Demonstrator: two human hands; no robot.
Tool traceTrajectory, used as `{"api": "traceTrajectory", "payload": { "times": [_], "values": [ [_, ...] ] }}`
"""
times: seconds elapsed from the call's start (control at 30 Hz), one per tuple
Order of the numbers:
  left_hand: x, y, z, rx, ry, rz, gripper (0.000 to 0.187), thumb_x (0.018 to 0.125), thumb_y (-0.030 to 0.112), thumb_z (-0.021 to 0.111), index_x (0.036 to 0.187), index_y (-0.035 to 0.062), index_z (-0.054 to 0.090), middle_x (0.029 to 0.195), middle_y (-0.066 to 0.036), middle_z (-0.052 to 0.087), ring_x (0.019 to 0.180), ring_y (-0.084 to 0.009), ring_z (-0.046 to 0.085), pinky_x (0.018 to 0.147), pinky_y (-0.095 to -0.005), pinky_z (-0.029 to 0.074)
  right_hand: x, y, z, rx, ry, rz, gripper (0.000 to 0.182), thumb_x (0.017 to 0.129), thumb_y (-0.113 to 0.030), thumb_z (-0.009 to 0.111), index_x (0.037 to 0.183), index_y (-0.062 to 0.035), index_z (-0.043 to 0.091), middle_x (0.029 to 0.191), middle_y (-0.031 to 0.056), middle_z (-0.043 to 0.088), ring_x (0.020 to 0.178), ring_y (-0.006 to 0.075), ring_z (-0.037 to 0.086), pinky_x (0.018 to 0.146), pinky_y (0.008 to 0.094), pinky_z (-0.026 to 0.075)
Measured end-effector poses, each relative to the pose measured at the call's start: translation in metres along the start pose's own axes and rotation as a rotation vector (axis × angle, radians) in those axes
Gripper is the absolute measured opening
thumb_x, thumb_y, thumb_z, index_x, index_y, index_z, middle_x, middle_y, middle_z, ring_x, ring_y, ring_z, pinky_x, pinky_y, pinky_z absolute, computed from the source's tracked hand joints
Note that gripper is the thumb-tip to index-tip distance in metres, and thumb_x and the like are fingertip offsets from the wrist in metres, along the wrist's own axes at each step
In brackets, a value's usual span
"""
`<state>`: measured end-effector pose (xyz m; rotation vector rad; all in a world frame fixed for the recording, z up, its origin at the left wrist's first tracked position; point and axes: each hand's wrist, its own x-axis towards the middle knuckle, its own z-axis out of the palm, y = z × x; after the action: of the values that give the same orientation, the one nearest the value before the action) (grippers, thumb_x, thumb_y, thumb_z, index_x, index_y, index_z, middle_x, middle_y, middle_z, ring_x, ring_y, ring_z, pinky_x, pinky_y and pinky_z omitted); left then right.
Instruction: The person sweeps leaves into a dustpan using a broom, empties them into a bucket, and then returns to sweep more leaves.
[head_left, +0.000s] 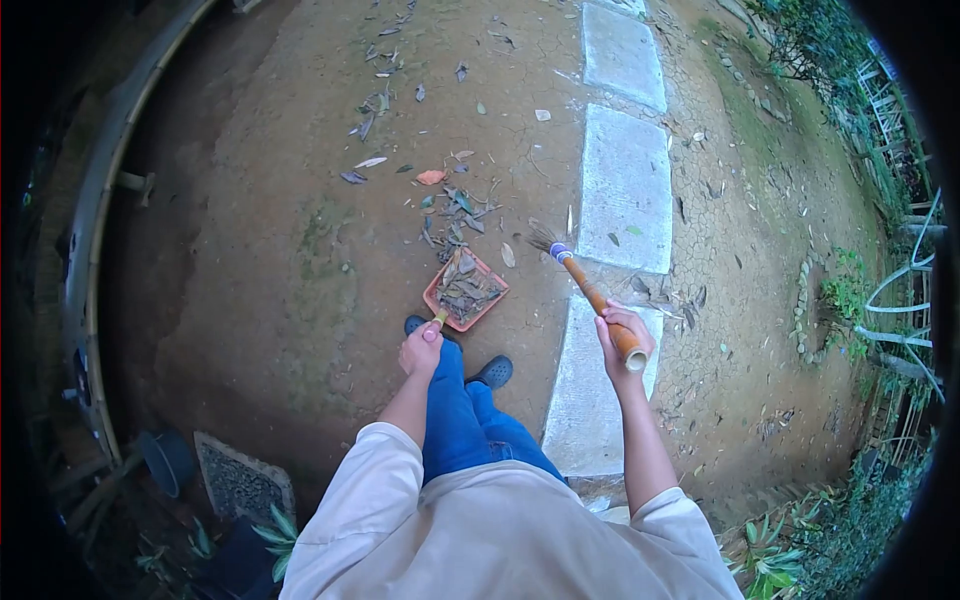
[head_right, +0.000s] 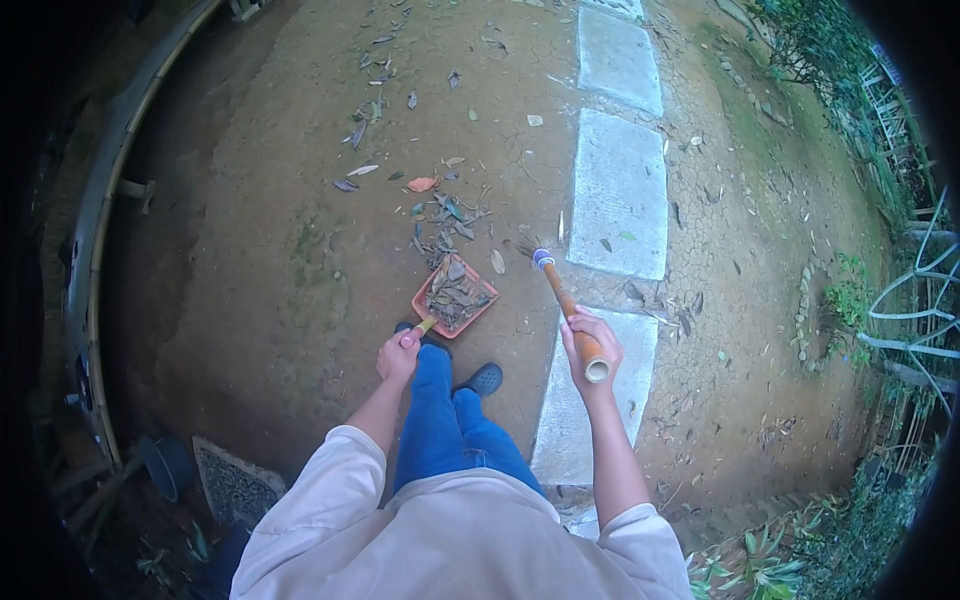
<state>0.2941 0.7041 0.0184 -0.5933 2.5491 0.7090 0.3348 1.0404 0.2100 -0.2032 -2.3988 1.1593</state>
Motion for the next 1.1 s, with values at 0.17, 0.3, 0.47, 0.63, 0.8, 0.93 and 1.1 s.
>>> {"api": "traceTrajectory", "payload": {
  "times": [0.17,0.3,0.47,0.63,0.8,0.93,1.1],
  "values": [
    [0.012,0.016,-0.01,0.029,-0.084,-0.041,0.04,0.082,0.037,0.069,0.122,0.031,0.07,0.111,-0.011,0.073,0.106,-0.035,0.067,0.093,-0.047,0.053,-0.013,0.002,0.028,0.007,-0.129,0.003,0.017,0.076,0.007,0.078,0.083,-0.003,0.065,0.089,0.011,0.072,0.101,0.0289,0.072,0.089,0.0375,0.057],
    [0.02,0.0,0.0,-0.012,-0.062,-0.016,0.037,0.081,0.034,0.07,0.118,0.0333,0.072,0.106,-0.013,0.073,0.101,-0.0368,0.068,0.09,-0.048,0.054,-0.011,-0.022,0.017,0.091,-0.207,0.062,0.018,0.076,0.008,0.077,0.083,-0.0022,0.065,0.089,0.0112,0.072,0.1,0.0288,0.073,0.09,0.0385,0.057],
    [0.027,-0.005,-0.008,-0.064,-0.065,0.006,0.039,0.081,0.033,0.07,0.12,0.0307,0.071,0.108,-0.014,0.073,0.102,-0.0368,0.068,0.092,-0.0473,0.053,0.002,-0.058,-0.01,0.19,-0.137,0.14,0.018,0.077,0.01,0.076,0.082,-0.0011,0.063,0.09,0.0118,0.071,0.098,0.0286,0.073,0.092,0.0413,0.057],
    [0.033,-0.01,-0.013,-0.154,-0.072,0.017,0.042,0.08,0.03,0.072,0.121,0.0292,0.071,0.11,-0.014,0.072,0.104,-0.0372,0.067,0.094,-0.0463,0.052,0.018,-0.072,-0.019,0.196,-0.126,0.16,0.02,0.082,0.014,0.07,0.091,-0.001,0.059,0.094,0.0132,0.068,0.105,0.0312,0.068,0.1,0.0462,0.052],
    [0.038,-0.017,-0.015,-0.196,-0.069,0.022,0.043,0.079,0.03,0.074,0.123,0.027,0.071,0.11,-0.014,0.072,0.104,-0.0371,0.067,0.094,-0.0458,0.052,0.033,-0.074,-0.016,0.238,0.011,0.257,0.018,0.083,0.011,0.071,0.091,-0.002,0.061,0.096,0.0119,0.07,0.108,0.0298,0.068,0.101,0.0454,0.052],
    [0.045,-0.018,-0.014,-0.191,-0.067,0.04,0.043,0.079,0.031,0.074,0.122,0.025,0.071,0.11,-0.014,0.072,0.104,-0.0369,0.067,0.094,-0.0456,0.052,0.044,-0.072,-0.011,0.207,0.083,0.279,0.016,0.086,0.01,0.07,0.091,-0.0018,0.061,0.098,0.0119,0.069,0.109,0.0298,0.068,0.102,0.0444,0.052],
    [0.05,-0.001,-0.016,-0.156,-0.095,0.027,0.042,0.08,0.032,0.074,0.122,0.0268,0.071,0.11,-0.014,0.072,0.104,-0.0365,0.067,0.093,-0.0459,0.052,0.056,-0.049,0.012,0.126,0.14,0.244,0.015,0.086,0.008,0.071,0.093,-0.0019,0.062,0.098,0.0112,0.069,0.11,0.0289,0.068,0.101,0.0425,0.052]
  ]
}}
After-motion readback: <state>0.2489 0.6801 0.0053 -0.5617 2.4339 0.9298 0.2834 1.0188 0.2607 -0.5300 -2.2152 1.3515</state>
